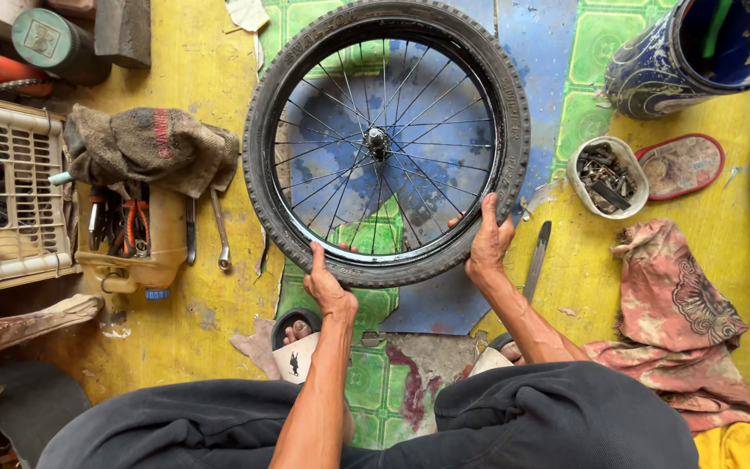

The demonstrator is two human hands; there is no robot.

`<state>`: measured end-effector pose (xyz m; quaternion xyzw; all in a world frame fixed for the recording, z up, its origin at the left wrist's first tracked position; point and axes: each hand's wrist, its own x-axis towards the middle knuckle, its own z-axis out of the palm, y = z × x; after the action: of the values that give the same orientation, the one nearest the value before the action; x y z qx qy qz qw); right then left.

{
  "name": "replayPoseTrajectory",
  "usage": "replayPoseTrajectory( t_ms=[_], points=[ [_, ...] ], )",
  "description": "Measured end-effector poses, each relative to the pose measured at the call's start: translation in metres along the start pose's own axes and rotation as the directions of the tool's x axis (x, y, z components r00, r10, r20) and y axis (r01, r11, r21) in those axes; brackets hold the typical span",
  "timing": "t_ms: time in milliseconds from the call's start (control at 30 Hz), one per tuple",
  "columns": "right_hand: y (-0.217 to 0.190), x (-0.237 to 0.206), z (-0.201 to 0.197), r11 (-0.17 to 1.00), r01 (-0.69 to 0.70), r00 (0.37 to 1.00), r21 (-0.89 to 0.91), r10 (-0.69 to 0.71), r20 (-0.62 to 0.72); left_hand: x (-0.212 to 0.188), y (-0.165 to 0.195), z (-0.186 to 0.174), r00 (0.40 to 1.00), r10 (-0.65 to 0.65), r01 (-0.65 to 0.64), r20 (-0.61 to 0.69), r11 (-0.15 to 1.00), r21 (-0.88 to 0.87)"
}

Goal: The person sits on the floor of a bicycle repair shop and mounts a bicycle tire onto a wheel rim. They apply liquid around the tire bead with a brush, align the tire over the rim, press and work the bead into the rim by hand around the circumference, and finally use a metal tire lever to seat the remaining bead section.

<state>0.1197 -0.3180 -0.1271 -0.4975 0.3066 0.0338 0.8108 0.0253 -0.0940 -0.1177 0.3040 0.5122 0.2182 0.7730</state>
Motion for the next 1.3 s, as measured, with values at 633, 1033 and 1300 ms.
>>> replayPoseTrajectory(
  t_ms=[633, 1033, 1300],
  points=[
    [-0.082, 0.074, 0.031, 0.962, -0.07, 0.977, -0.262, 0.119, 0.176, 0.015, -0.002, -0.005, 0.999, -0.001, 0.001, -0.035, 1.0, 0.0],
    [-0.064, 0.067, 0.032, 0.969, -0.116, 0.987, -0.219, 0.136, 0.079, 0.04, 0.012, -0.007, 0.997, -0.072, 0.072, -0.009, 0.997, 0.013],
    [-0.058, 0.062, 0.028, 0.974, -0.047, 0.987, -0.22, 0.08, 0.14, 0.079, 0.061, 0.005, 0.976, 0.139, -0.175, 0.17, 0.959, 0.224]
  ],
)
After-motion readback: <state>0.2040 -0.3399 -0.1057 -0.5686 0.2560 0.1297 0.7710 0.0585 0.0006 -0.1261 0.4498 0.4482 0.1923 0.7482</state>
